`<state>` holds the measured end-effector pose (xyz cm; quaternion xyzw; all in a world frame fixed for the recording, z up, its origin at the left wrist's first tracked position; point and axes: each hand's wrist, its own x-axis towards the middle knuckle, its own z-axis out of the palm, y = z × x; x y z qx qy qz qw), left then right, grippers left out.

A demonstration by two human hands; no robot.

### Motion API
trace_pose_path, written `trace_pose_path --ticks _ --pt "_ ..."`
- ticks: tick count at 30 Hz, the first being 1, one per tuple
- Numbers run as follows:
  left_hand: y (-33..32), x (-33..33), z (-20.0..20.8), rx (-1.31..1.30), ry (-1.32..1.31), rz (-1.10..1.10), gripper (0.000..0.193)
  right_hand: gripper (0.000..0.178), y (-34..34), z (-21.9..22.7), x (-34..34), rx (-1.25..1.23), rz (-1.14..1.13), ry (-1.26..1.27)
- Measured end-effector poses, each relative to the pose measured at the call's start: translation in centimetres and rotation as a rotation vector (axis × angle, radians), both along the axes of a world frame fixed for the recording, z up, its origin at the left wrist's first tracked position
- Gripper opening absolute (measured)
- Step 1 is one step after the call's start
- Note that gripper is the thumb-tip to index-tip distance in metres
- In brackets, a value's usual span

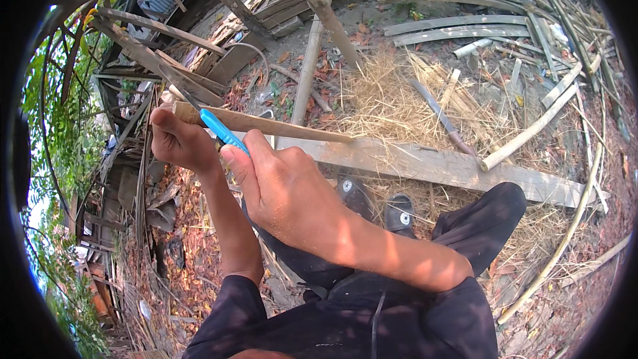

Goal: The person sits on the ground and carves a piece of wood using a blue utility knife. They hold the wood in their left hand and carefully shave off thin strips with the knife in their right hand. The person occasionally pauses to inspect the wood or adjust their grip.

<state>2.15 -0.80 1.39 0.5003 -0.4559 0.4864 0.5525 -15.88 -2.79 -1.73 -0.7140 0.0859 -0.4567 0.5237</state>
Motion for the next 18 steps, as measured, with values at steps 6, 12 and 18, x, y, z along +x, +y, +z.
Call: trace_pose_path --ticks 6,12,18 --pt "0.0 -1.0 -0.1 -0.087 0.01 0.001 0.047 0.027 1.4 -2.1 1.8 -0.07 -0.122 0.157" --pt "0.6 -0.5 -0.6 -0.104 -0.076 0.001 0.045 0.028 1.8 -3.6 2.0 -0.118 -0.172 0.171" --pt "0.4 -0.8 0.2 -0.026 -0.101 0.012 0.045 0.031 0.2 -2.9 1.4 0.007 -0.013 0.045"
